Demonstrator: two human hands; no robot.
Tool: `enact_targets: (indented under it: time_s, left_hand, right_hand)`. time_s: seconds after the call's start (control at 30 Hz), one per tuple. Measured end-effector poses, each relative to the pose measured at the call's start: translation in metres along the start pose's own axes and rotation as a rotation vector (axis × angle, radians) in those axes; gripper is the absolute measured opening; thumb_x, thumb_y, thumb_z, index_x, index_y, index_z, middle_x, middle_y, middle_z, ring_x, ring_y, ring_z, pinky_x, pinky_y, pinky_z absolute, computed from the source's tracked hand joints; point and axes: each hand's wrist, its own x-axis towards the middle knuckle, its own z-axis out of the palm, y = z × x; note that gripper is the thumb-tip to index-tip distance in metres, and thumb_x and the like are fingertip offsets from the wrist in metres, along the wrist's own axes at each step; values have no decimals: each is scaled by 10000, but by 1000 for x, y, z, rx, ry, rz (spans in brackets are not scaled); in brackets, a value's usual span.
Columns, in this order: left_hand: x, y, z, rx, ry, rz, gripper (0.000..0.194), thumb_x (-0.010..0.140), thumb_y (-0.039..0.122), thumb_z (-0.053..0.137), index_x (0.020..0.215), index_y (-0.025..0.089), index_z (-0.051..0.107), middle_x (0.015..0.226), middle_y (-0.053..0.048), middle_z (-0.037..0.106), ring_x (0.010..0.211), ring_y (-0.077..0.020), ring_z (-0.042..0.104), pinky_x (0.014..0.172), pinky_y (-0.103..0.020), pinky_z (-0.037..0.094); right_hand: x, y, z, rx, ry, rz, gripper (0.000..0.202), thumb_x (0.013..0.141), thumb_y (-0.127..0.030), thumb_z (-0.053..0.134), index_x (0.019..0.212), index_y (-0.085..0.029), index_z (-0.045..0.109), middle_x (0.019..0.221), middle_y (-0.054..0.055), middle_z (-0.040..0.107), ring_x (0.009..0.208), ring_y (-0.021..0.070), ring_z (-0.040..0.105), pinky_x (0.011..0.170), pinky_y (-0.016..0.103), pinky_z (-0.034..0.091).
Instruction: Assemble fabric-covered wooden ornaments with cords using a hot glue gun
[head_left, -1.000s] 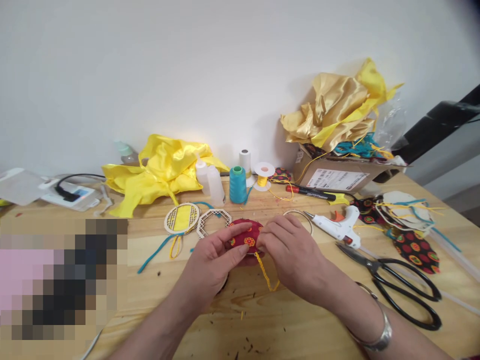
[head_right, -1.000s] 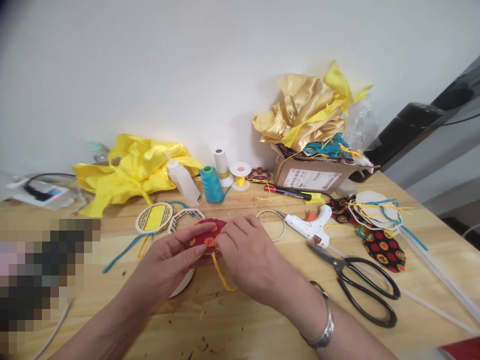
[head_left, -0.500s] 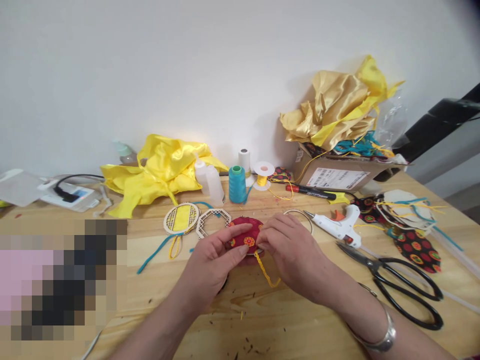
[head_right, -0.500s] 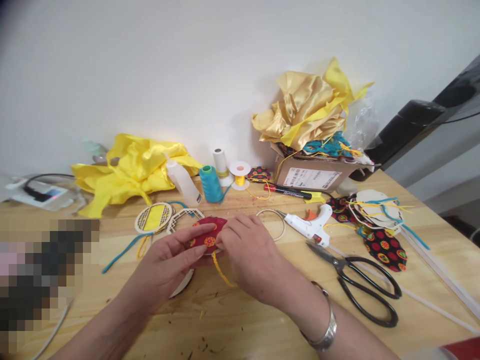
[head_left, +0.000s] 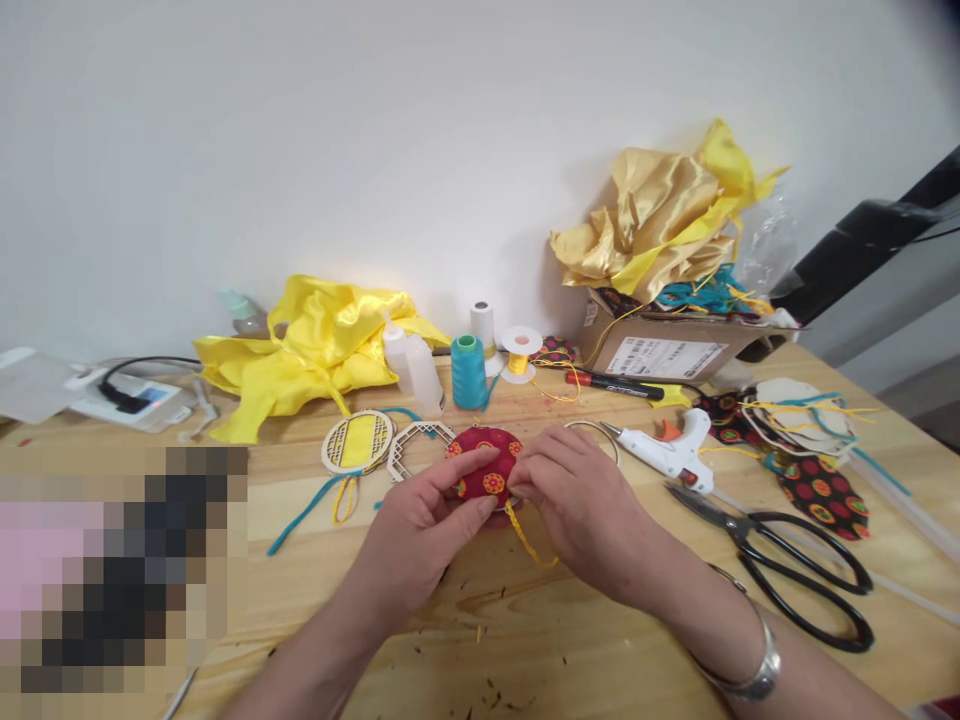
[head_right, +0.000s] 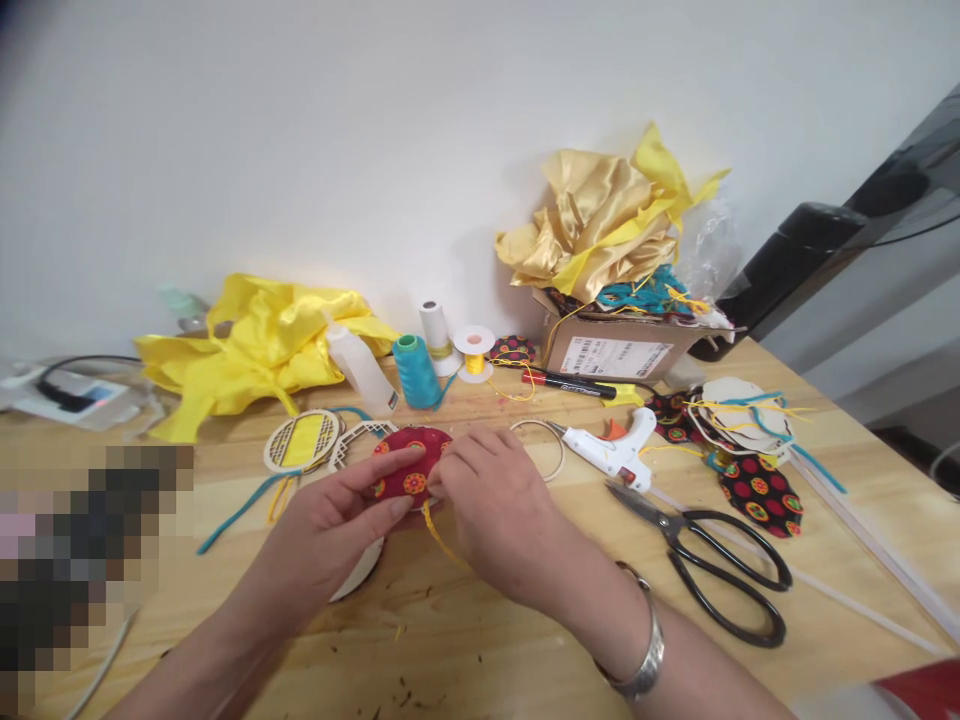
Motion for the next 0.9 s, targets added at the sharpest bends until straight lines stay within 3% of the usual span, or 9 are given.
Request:
enact_targets:
  time_s: [0.2, 0.47, 0.6, 0.77, 0.9]
  left_hand:
    - [1, -3, 2, -87, 19, -18, 314, 728, 219, 732, 1039, 240, 694, 1054, -16, 730, 887, -158, 675, 809, -273, 547]
    - [3, 0, 5, -131, 22, -29, 291, 689, 191, 765, 972, 235, 716, 970, 1, 754, 807, -111, 684, 756, -196, 542]
    - [4, 0, 4, -126, 38, -67, 292, 670, 182, 778, 953, 223, 719, 870, 7, 768, 759, -101, 691, 727, -176, 541]
    - [5, 1, 5, -218, 56, -76, 302, 657, 185, 789, 950, 189, 717, 894, -31, 769, 805, -137, 708, 750, -199, 550]
    - [3, 11, 9, -293, 105, -79, 305, 625, 166, 802, 919, 143, 722, 927, -76, 763, 826, -184, 715, 748, -232, 568]
  right_hand:
    - [-1, 2, 2, -105, -59, -78, 137, 859, -114, 518, 747, -146, 591, 764, 37, 626, 751, 177, 487, 704, 319, 334]
    - [-2, 4, 2, -139, -86, -104, 61, 834, -130, 599, 783, -162, 589, 781, 17, 625, 768, 185, 474, 712, 329, 320]
    - [-1, 2, 2, -136, -60, -105, 45, 829, -126, 604, 791, -152, 604, 784, 28, 633, 770, 188, 482, 703, 332, 334]
    - [0, 3, 2, -60, -15, -63, 94, 867, -119, 536, 848, -147, 624, 843, 52, 647, 812, 195, 503, 730, 339, 391]
    - [3, 7, -11, 18, 131, 33, 186, 906, -106, 454, 985, -129, 620, 954, 91, 658, 891, 198, 530, 804, 352, 439]
